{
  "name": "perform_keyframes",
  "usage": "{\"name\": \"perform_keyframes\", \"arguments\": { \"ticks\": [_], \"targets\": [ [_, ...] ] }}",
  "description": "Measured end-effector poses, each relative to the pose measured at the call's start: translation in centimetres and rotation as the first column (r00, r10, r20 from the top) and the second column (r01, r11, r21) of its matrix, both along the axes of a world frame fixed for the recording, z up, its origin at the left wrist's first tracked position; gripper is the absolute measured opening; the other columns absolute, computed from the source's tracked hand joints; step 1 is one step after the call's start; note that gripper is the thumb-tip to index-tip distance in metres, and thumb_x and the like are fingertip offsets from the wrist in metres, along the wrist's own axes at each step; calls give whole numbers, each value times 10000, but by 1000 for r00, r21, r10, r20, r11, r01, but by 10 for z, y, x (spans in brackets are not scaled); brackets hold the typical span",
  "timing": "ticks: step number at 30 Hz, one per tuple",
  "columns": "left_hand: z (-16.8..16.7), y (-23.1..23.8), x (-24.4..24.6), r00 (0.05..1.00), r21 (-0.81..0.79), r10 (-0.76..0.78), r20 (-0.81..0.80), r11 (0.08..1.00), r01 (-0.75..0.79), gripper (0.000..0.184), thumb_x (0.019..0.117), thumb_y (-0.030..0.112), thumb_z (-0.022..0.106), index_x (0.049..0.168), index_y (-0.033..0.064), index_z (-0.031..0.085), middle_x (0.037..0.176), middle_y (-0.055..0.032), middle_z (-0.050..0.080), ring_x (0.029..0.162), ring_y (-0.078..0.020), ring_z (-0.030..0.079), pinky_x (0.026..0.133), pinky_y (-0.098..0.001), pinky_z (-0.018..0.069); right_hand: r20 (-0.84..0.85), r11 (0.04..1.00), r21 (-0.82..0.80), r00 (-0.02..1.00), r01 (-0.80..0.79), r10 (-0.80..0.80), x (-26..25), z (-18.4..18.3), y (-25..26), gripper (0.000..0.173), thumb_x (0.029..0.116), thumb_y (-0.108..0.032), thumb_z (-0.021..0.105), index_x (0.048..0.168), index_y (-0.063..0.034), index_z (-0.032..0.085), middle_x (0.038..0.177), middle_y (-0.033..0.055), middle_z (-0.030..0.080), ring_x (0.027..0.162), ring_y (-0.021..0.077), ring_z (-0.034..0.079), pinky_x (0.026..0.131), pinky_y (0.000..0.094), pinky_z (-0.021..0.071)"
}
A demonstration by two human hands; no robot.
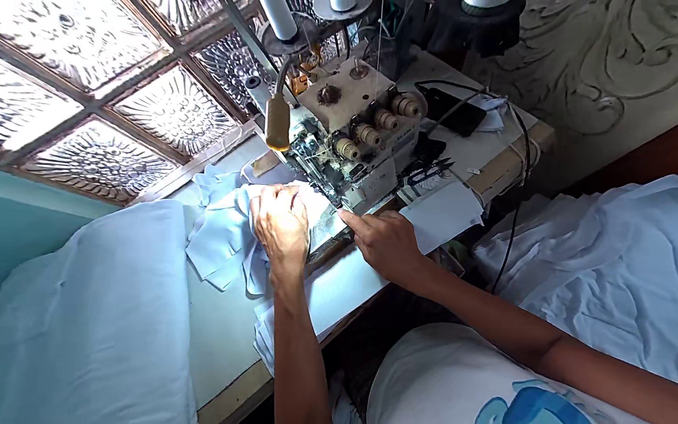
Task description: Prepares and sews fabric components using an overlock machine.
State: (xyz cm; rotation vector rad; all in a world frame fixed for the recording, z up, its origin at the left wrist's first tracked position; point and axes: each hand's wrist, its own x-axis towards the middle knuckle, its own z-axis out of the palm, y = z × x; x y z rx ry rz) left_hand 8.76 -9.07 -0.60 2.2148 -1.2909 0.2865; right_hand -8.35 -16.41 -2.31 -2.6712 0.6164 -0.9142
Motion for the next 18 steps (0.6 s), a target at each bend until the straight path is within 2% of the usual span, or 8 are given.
{"name": "perform_keyframes", "arguments": {
  "ticks": [3, 5, 7, 10, 13, 15, 17, 18],
  "targets": [
    [-7, 4, 15, 999, -47, 46, -18, 998, -47, 304, 1034, 167, 518, 1188, -17, 703, 1321, -250, 614, 1264, -455, 536, 1074, -581, 394, 23, 1000, 0, 999, -23, 23, -10, -3, 4, 376, 874, -13, 654, 1238, -51, 742, 717, 103, 697, 613, 266, 667, 617, 410, 524],
    [-17, 17, 23, 994, -29, 113, 8, 993, -113, 379, 1042, 223, 489, 1309, 2, 643, 1453, -255, 523, 1366, -457, 465, 1131, -597, 356, 38, 996, 49, 997, -76, 74, -24, -4, 5, 255, 890, -29, 651, 1119, -41, 763, 750, 103, 712, 648, 267, 690, 655, 424, 556],
    [-23, 29, 31, 974, 6, 223, 39, 975, -223, 454, 1066, 274, 456, 1412, -2, 558, 1538, -289, 414, 1422, -506, 373, 1130, -662, 314, 35, 991, 99, 996, -87, 84, -44, -10, 2, 187, 912, -43, 632, 1040, -37, 768, 795, 110, 729, 705, 276, 711, 708, 443, 575],
    [-31, 38, 40, 933, -9, 348, 91, 937, -349, 524, 1050, 335, 481, 1477, 31, 502, 1612, -266, 322, 1504, -513, 220, 1151, -715, 197, -2, 988, 144, 999, 53, -53, -76, -21, -16, 223, 936, -42, 623, 1105, -28, 768, 943, 158, 755, 861, 331, 742, 802, 500, 589],
    [-32, 45, 55, 913, 3, 387, 132, 920, -391, 653, 1007, 376, 556, 1569, 85, 395, 1687, -259, 116, 1542, -516, 70, 1158, -747, 113, -31, 958, 174, 974, 226, -224, -104, -30, -50, 225, 959, -42, 626, 1146, -2, 744, 1082, 222, 719, 960, 409, 711, 816, 576, 567],
    [-30, 50, 73, 890, 3, 433, 140, 899, -438, 725, 986, 361, 578, 1608, 97, 315, 1696, -260, 39, 1544, -518, 32, 1157, -754, 96, -65, 923, 200, 945, 328, -321, -123, -31, -72, 233, 984, -59, 612, 1178, 18, 715, 1197, 259, 675, 1056, 458, 670, 872, 621, 535],
    [-25, 60, 92, 863, 18, 490, 121, 868, -496, 780, 966, 317, 604, 1625, 88, 255, 1701, -247, 14, 1544, -519, 27, 1150, -767, 102, -93, 882, 239, 914, 407, -396, -136, -29, -87, 251, 999, -96, 617, 1214, 10, 690, 1258, 259, 636, 1102, 470, 635, 894, 636, 512],
    [-21, 67, 98, 854, 40, 512, 89, 855, -517, 790, 950, 281, 633, 1617, 69, 266, 1697, -258, 8, 1540, -527, 36, 1153, -762, 117, -110, 858, 276, 901, 433, -419, -141, -28, -92, 262, 1002, -126, 633, 1224, 3, 682, 1269, 257, 623, 1107, 473, 624, 893, 644, 500]
  ]
}}
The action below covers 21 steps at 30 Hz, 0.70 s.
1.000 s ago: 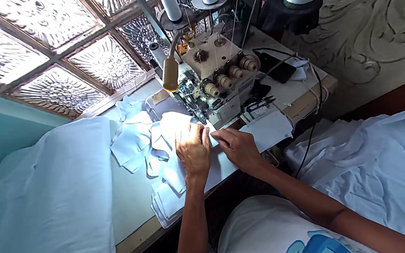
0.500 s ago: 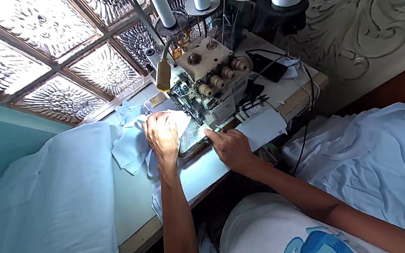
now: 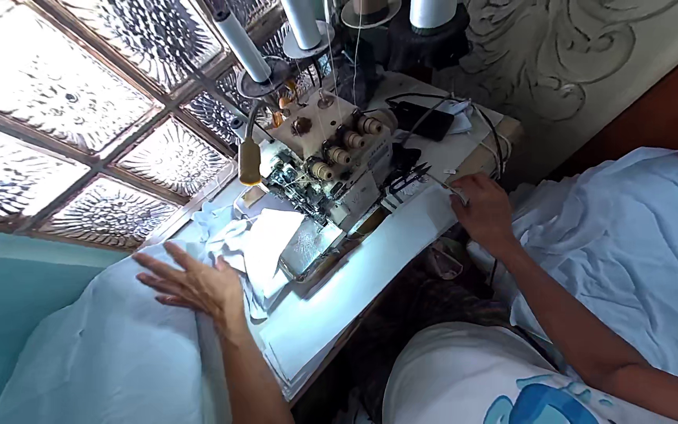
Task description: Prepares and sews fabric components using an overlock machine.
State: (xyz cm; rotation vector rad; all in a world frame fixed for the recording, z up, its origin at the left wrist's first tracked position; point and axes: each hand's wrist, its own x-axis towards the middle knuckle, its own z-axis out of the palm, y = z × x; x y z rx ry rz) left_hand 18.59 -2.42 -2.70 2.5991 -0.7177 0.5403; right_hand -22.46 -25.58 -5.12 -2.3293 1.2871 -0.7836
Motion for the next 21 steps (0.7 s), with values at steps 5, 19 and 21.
{"name": "perform_keyframes", "arguments": {
  "ticks": [5, 19, 21],
  "targets": [
    [42, 34, -31, 964, -93, -200, -176, 978, 186, 601, 923, 129, 697, 1420, -137, 487, 1600, -422, 152, 1491, -577, 180, 1213, -598, 225, 41, 986, 162, 998, 34, -41, -3, -8, -13, 342, 959, -287, 737, 1132, 6, 709, 1119, 255, 660, 1017, 453, 644, 855, 651, 497],
    [3, 105, -130, 687, -138, -547, -479, 820, 556, 120, 849, 6, 644, 890, -69, 729, 889, -151, 686, 745, -71, 645, 670, -173, 531, -55, 965, 261, 998, 2, 13, 22, 0, -36, 203, 974, -146, 672, 1076, 20, 727, 1055, 228, 702, 979, 415, 683, 848, 640, 491],
    [3, 102, -133, 725, -105, -506, -467, 846, 523, 110, 849, 12, 651, 886, -63, 723, 873, -141, 671, 726, -75, 630, 655, -180, 519, -61, 974, 225, 997, -21, 35, 20, -2, -36, 198, 980, -146, 672, 1086, 9, 736, 1078, 229, 698, 978, 417, 683, 844, 639, 494]
  ]
}}
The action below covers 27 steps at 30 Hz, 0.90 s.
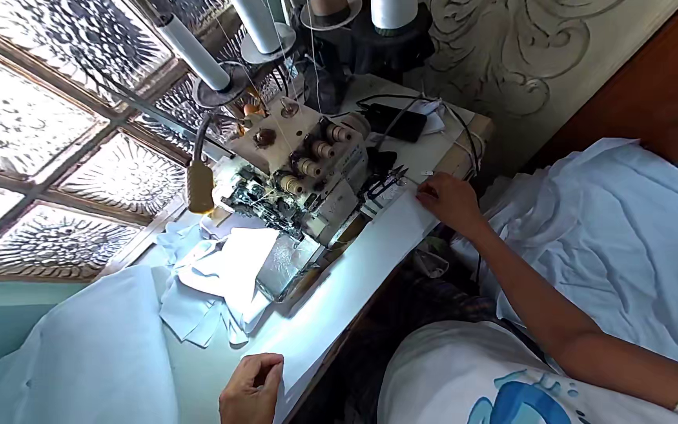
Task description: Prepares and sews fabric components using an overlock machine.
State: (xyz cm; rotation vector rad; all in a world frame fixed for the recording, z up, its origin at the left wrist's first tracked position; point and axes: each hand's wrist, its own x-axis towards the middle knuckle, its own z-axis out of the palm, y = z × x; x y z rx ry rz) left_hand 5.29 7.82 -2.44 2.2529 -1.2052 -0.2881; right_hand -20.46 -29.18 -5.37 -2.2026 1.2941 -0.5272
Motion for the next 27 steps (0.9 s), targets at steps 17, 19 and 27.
{"name": "perform_keyframes", "arguments": {
  "ticks": [17, 19, 27],
  "targets": [
    [2, 1, -1, 979, 15, 201, 41, 979, -202, 355, 840, -42, 694, 1192, -82, 681, 1185, -282, 625, 789, -248, 656, 683, -363, 554, 256, 834, -348, 899, 428, -355, -48, 33, -22, 314, 1013, -170, 543, 1159, 80, 665, 1157, 300, 632, 1058, 435, 631, 943, 579, 471],
    [3, -1, 2, 981, 16, 190, 41, 982, -190, 399, 829, -45, 695, 1226, -71, 668, 1234, -286, 613, 796, -249, 651, 673, -362, 544, 381, 752, -443, 862, 488, -335, -50, 36, -20, 282, 1014, -145, 543, 1123, 89, 658, 1098, 285, 631, 986, 377, 637, 864, 459, 514],
    [-5, 4, 3, 982, -57, 189, 20, 981, -188, 111, 835, -14, 688, 893, -109, 680, 1192, -292, 628, 835, -206, 661, 706, -304, 555, 842, 962, 247, 467, 114, -271, -29, 56, 5, 189, 1077, -66, 276, 1176, -28, 432, 1191, 62, 655, 972, 124, 715, 853, 311, 612]
  ]
}}
